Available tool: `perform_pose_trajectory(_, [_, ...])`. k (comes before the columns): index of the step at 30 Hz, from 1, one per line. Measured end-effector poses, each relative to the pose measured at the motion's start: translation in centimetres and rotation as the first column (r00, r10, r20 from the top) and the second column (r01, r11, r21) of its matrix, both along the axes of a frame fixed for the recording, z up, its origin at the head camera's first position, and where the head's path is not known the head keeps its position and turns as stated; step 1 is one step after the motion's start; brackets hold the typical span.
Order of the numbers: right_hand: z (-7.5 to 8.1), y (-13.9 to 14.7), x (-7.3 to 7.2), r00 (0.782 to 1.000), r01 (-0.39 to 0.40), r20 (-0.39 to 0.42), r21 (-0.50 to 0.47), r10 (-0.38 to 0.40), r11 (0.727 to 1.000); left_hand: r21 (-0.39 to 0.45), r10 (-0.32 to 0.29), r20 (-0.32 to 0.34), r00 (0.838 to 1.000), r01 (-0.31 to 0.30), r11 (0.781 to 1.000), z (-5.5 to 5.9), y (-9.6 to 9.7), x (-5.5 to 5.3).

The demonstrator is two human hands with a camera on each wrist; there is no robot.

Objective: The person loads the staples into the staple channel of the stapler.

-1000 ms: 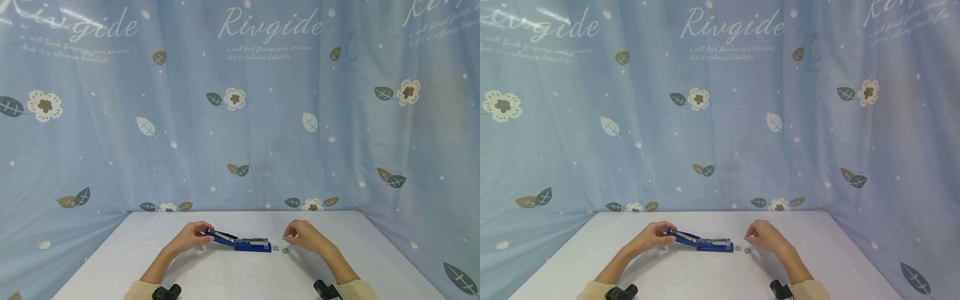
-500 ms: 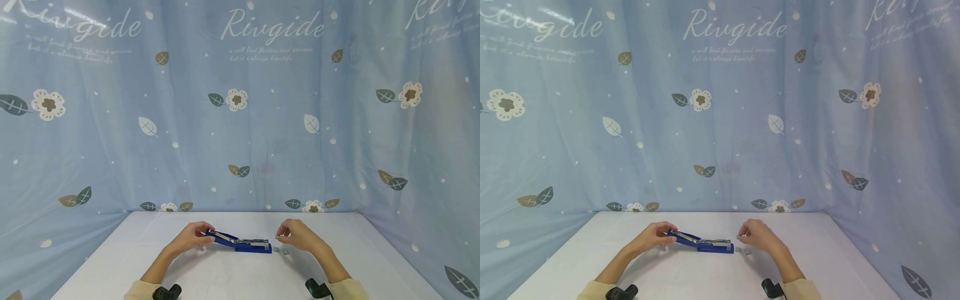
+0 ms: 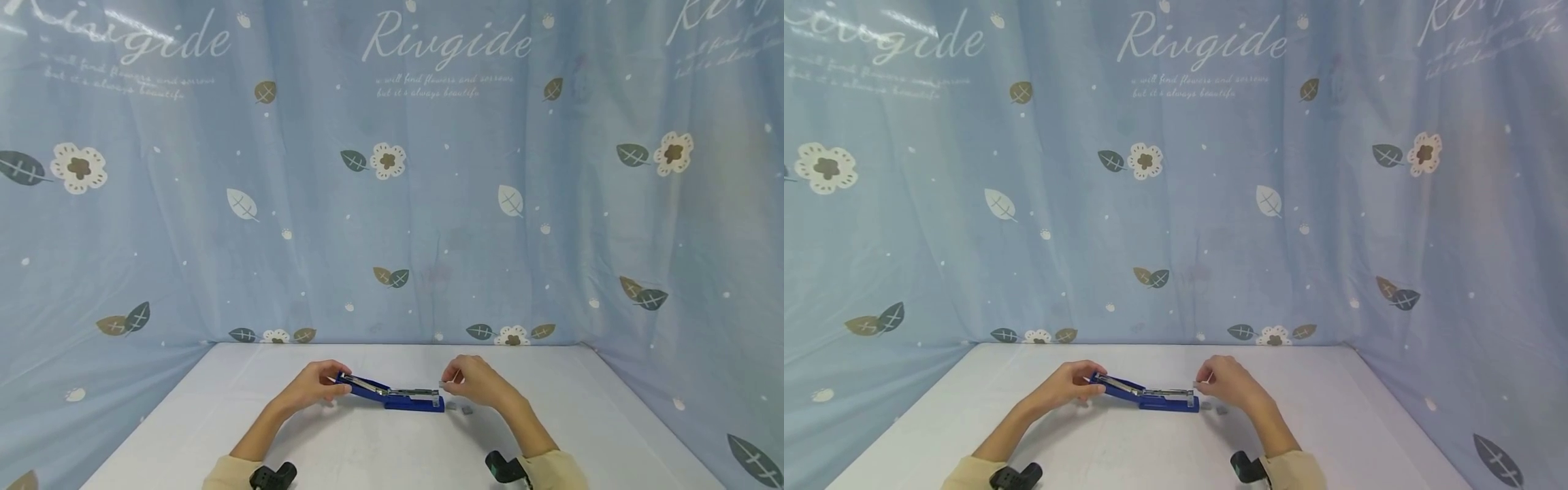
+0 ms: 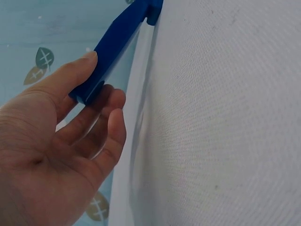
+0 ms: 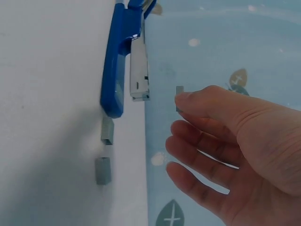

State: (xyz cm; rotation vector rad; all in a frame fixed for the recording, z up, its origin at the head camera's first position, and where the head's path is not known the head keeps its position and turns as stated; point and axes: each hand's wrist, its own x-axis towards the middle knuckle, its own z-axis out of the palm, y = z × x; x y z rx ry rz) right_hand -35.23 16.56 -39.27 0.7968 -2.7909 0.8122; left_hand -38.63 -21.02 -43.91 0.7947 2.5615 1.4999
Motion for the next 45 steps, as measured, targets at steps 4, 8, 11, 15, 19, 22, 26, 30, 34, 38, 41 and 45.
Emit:
perform_pose_trajectory(4, [-0.3, -0.2, -0.2, 1.0, -0.021, 0.023, -0.013, 0.021, 1.0, 0.007, -0.006, -0.004, 1.0, 0.006, 1.0, 0.0, -0.1, 0.1])
perform_pose_trajectory(8, [-0.6, -0.3, -0.4, 0.999, -0.03, 0.038, -0.026, 0.031, 0.999, 0.009, -0.004, -0.008, 1.0, 0.004, 1.0, 0.0, -0.2, 0.2])
perform_pose_trajectory(11, [-0.8, -0.4, -0.6, 0.999, -0.027, 0.043, -0.024, 0.028, 0.999, 0.013, -0.002, 0.0, 1.0, 0.002, 1.0, 0.0, -0.3, 0.2])
perform_pose_trajectory(15, [-0.9, -0.6, -0.6, 0.999, -0.023, 0.044, -0.013, 0.023, 1.0, 0.01, 0.004, 0.008, 1.0, -0.004, 1.0, 0.1, -0.3, 0.3])
perform_pose_trajectory(19, [-1.0, -0.8, -0.7, 0.999, -0.019, 0.038, -0.007, 0.019, 1.0, -0.004, 0.012, -0.003, 1.0, -0.012, 1.0, 0.0, -0.2, 0.2])
perform_pose_trajectory(22, [-1.1, -0.9, -0.7, 0.999, -0.014, 0.037, -0.004, 0.014, 1.0, -0.009, 0.011, -0.01, 1.0, -0.011, 1.0, 0.0, -0.3, 0.1])
perform_pose_trajectory(26, [-1.3, -1.0, -0.9, 0.999, -0.012, 0.031, -0.001, 0.012, 1.0, -0.008, 0.005, -0.012, 1.0, -0.005, 1.0, 0.0, -0.3, 0.0])
perform_pose_trajectory(30, [-1.6, -1.1, -1.0, 1.0, -0.003, 0.027, 0.0, 0.003, 1.0, -0.008, 0.001, -0.017, 1.0, -0.001, 1.0, 0.0, -0.2, 0.0])
perform_pose_trajectory(34, [-1.8, -1.1, -0.9, 1.0, 0.011, 0.029, -0.004, -0.011, 1.0, -0.008, -0.004, -0.02, 1.0, 0.004, 1.0, 0.1, -0.1, 0.0])
perform_pose_trajectory(38, [-1.9, -1.1, -0.9, 0.999, 0.019, 0.032, 0.0, -0.019, 1.0, -0.007, -0.006, -0.014, 1.0, 0.005, 1.0, 0.1, 0.0, 0.0])
perform_pose_trajectory(41, [-1.9, -1.1, -0.9, 0.999, 0.018, 0.032, -0.001, -0.018, 1.0, 0.0, -0.007, -0.008, 1.0, 0.007, 1.0, 0.1, 0.0, 0.1])
perform_pose_trajectory(45, [-2.1, -1.1, -0.8, 0.999, 0.013, 0.037, 0.0, -0.013, 1.0, 0.009, -0.013, 0.0, 1.0, 0.013, 1.0, 0.1, 0.1, 0.1])
